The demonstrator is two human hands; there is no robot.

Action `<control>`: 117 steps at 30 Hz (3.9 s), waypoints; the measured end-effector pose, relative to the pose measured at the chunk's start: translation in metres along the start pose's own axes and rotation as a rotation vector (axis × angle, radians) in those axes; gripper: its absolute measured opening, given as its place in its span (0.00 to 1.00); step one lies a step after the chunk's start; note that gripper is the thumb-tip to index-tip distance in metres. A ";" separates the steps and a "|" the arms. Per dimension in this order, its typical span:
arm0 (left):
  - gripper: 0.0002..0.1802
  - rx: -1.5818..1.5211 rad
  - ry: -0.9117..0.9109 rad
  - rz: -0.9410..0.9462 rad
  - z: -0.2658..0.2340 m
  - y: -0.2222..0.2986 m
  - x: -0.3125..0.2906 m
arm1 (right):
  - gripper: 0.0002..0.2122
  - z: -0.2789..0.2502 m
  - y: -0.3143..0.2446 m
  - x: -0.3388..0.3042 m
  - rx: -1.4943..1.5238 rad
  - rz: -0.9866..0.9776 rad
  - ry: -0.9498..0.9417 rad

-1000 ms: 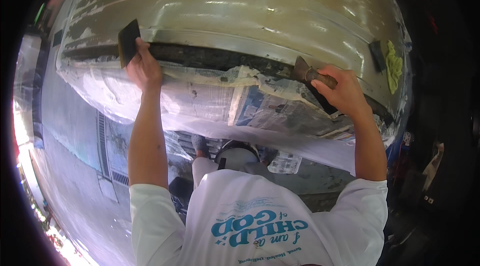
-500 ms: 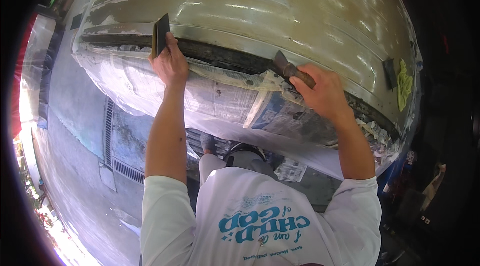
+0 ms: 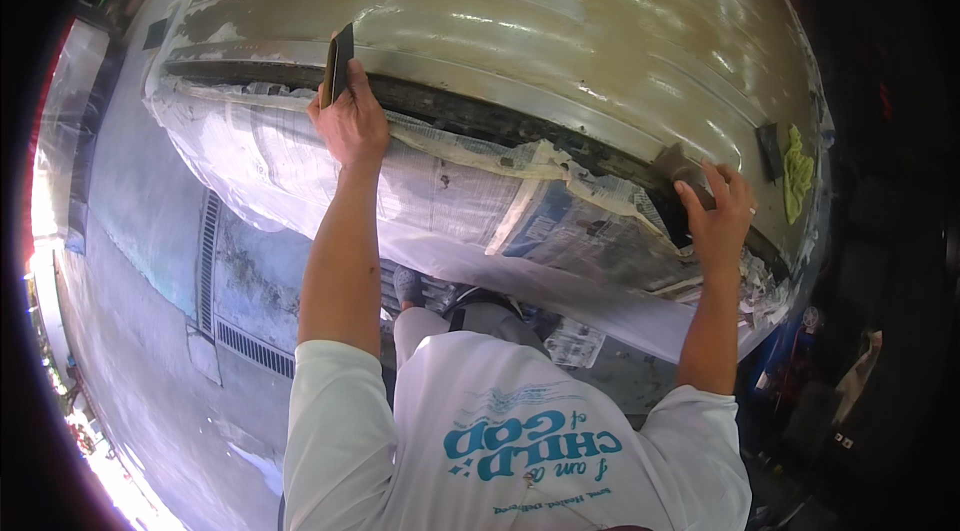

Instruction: The person uses two scrapers to remove paint from the hood of a car. The car is masked with plastic and newspaper. The person repeatedly scrapes the surface, occasionally dipping the scrapers into a bucket of liquid.

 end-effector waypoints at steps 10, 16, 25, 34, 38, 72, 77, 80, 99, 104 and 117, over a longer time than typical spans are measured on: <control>0.27 -0.045 0.008 0.026 0.002 -0.003 0.001 | 0.27 0.051 -0.154 -0.011 0.064 0.031 -0.321; 0.27 0.030 0.036 0.044 0.003 -0.001 0.000 | 0.29 0.058 -0.224 0.029 0.163 0.123 -0.447; 0.27 -0.002 0.063 0.060 -0.002 0.004 -0.002 | 0.23 0.044 -0.175 0.018 0.529 0.127 -0.209; 0.29 -0.046 0.134 0.084 -0.004 0.009 -0.002 | 0.20 0.057 -0.208 0.027 0.256 0.048 -0.293; 0.26 -0.051 0.118 0.086 -0.006 0.011 -0.004 | 0.23 0.068 -0.239 0.036 0.336 0.020 -0.223; 0.32 -0.017 -0.712 0.225 -0.012 0.116 -0.039 | 0.10 0.090 -0.269 0.081 0.632 0.039 -0.321; 0.34 -0.059 -0.801 0.255 -0.008 0.121 -0.026 | 0.10 0.105 -0.261 0.091 0.702 0.123 -0.358; 0.35 -0.077 -0.777 0.290 0.012 0.110 -0.011 | 0.14 0.115 -0.251 0.096 0.824 0.156 -0.394; 0.19 -0.174 -0.672 0.484 0.019 0.131 -0.001 | 0.12 0.123 -0.249 0.089 0.981 0.374 -0.351; 0.26 -0.532 -0.746 -0.229 -0.003 0.101 -0.001 | 0.10 0.124 -0.265 0.081 1.186 0.438 -0.244; 0.32 -0.149 -0.215 -0.630 -0.392 -0.237 -0.120 | 0.28 0.023 -0.658 -0.105 1.726 -0.193 -1.004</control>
Point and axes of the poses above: each hand's wrist, its own x-axis towards the middle knuckle, its own z-axis out of the palm, y = z × x, the point moved 6 cm from there along x, towards the middle knuckle, and after that the axes turned 2 degrees about z, right-handed, at the moved point
